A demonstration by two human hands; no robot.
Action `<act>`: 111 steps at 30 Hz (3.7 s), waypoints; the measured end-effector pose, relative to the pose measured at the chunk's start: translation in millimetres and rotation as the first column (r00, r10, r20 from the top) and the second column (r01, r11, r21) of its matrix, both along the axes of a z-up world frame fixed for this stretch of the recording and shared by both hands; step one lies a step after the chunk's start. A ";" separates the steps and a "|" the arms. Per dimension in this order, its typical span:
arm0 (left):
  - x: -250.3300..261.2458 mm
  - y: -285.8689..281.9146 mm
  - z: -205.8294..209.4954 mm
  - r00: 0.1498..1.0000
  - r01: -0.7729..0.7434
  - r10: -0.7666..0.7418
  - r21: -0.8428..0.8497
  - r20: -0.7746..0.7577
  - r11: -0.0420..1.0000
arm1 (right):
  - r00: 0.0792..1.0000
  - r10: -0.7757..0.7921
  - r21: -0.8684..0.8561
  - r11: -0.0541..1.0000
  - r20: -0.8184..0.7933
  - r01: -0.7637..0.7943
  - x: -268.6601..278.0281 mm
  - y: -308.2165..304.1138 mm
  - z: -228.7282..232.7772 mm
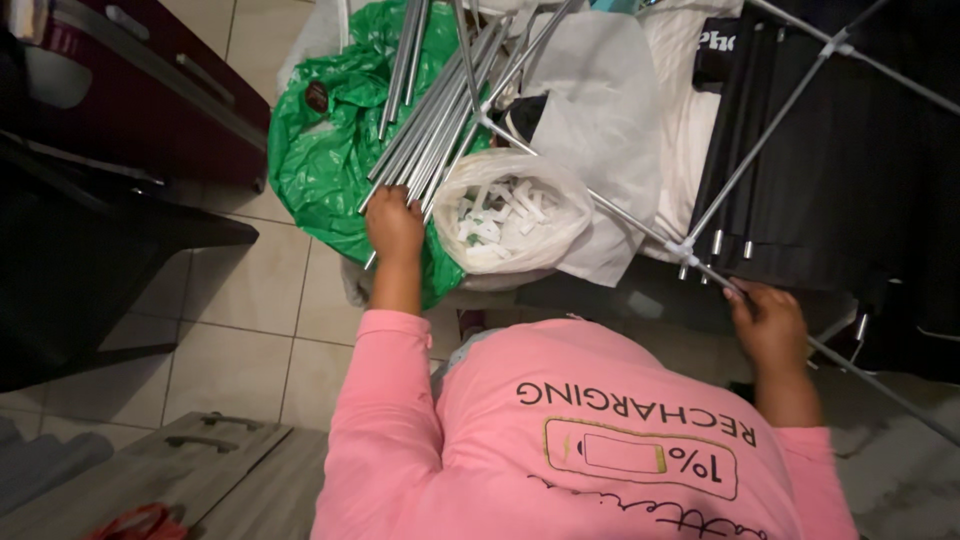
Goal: The person assembles a metal rack by inserting rods into plastic joints and connecting the frame pieces together by hand.
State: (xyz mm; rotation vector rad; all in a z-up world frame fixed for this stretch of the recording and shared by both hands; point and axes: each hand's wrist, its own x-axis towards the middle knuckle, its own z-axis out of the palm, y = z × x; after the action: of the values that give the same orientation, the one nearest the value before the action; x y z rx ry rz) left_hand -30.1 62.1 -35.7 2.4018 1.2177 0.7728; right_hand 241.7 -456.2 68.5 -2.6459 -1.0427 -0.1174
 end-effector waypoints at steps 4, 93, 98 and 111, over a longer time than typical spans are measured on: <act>6.8 0.5 11.9 0.998 -0.030 0.032 -0.028 0.055 0.999 | 0.998 -0.032 0.030 0.999 -0.054 0.034 -2.2 6.1 9.4; 228.5 -320.7 0.5 0.712 0.702 0.422 -0.553 0.561 -0.449 | 0.462 0.667 0.808 0.530 -0.585 0.258 41.8 125.6 51.9; 228.0 -320.8 9.1 0.725 0.688 0.419 -0.593 0.547 -0.418 | 0.452 0.642 0.779 0.575 -0.620 0.250 42.6 131.5 54.4; 221.8 -338.2 -10.0 0.721 0.682 0.406 -0.678 0.562 -0.273 | 0.499 0.574 0.509 0.815 -0.649 -0.276 29.5 138.6 58.5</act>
State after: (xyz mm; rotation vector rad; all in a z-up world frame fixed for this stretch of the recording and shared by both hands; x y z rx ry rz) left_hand 191.7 -276.1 -45.7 0.5113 0.5073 0.1363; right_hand 271.2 -317.6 127.0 -1.6856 -1.1547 0.8365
